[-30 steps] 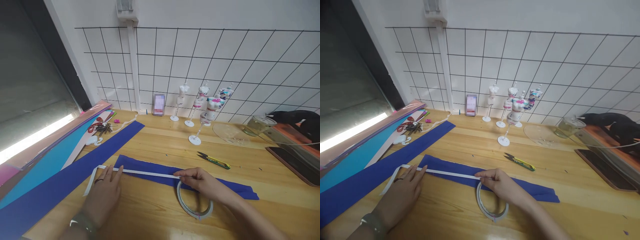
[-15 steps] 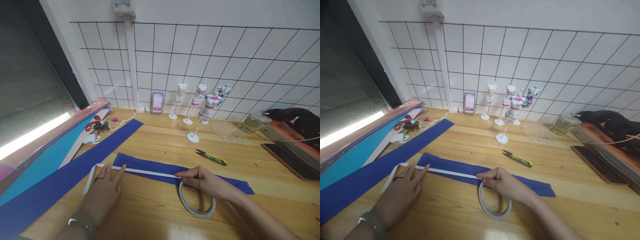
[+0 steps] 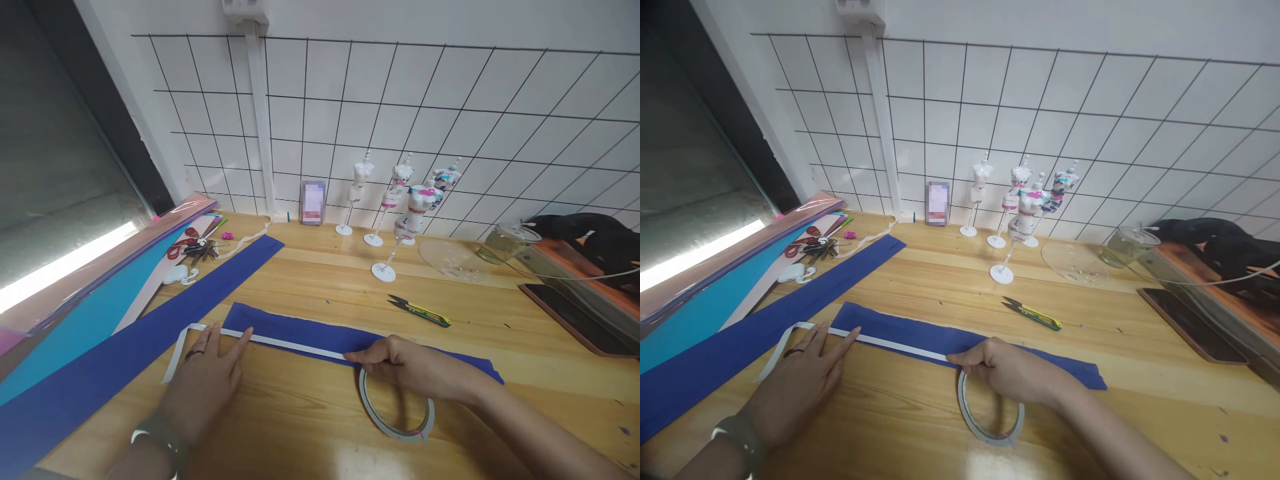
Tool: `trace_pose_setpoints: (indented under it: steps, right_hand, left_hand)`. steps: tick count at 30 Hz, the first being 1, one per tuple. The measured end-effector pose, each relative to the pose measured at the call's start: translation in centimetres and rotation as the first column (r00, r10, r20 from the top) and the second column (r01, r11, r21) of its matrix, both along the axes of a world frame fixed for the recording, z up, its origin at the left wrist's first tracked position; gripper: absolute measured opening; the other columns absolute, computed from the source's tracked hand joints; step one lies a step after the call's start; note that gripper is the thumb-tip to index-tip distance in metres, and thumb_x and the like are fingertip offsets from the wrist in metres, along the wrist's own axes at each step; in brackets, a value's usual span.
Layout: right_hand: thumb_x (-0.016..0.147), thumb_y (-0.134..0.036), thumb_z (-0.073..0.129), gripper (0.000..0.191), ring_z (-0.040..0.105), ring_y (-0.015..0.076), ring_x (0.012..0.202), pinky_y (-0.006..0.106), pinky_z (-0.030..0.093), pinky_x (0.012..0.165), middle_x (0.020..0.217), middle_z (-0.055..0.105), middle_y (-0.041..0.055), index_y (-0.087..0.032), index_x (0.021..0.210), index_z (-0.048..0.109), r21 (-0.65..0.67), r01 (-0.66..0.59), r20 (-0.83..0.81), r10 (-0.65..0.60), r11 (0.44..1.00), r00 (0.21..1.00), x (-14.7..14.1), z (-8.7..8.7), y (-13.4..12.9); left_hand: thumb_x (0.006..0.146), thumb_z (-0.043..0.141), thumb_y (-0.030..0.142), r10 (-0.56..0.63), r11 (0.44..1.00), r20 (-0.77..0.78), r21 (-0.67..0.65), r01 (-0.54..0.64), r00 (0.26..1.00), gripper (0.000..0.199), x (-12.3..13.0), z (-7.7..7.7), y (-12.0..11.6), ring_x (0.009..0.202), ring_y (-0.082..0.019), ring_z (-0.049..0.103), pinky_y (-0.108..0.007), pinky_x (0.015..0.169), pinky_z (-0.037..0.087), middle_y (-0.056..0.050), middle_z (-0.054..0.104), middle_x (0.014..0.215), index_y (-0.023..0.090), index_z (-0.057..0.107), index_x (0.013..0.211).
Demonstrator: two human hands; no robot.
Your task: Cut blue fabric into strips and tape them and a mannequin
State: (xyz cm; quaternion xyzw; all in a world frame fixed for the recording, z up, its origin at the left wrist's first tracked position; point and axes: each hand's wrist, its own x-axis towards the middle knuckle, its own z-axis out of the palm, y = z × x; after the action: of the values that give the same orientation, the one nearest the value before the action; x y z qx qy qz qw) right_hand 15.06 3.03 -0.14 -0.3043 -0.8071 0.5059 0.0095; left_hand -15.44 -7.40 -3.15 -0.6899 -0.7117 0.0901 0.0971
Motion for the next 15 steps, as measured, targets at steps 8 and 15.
trace_pose_setpoints:
  steps: [8, 15]
  right_hand:
    - [0.088, -0.039, 0.042, 0.036, 0.054, 0.0198, 0.108, 0.031, 0.038, 0.097, 0.121, 0.056, -0.0052, -0.025, 0.117, 0.057, 0.001, -0.05, 0.065, 0.05, 0.999, 0.997, -0.01, 0.44, 0.56]
    - [0.087, -0.032, 0.043, 0.033, 0.055, 0.0199, 0.106, 0.029, 0.042, 0.091, 0.119, 0.057, -0.0056, -0.027, 0.117, 0.057, 0.011, -0.086, 0.097, 0.084, 0.996, 0.992, -0.1, 0.61, 0.91]
  left_hand:
    - [0.079, 0.036, 0.015, -0.043, 0.995, 0.039, 0.093, 0.04, 0.998, 0.048, -0.23, -0.46, 0.02, 0.116, -0.033, 0.048, -0.047, 0.088, 0.043, -0.018, 0.058, 0.12, 0.025, 0.045, 0.125]
    - [0.077, 0.036, 0.01, -0.137, 0.984, 0.069, 0.126, 0.127, 0.988, 0.048, -0.43, -0.69, -0.25, 0.118, -0.031, 0.046, -0.049, 0.091, 0.041, -0.014, 0.059, 0.118, 0.022, 0.053, 0.12]
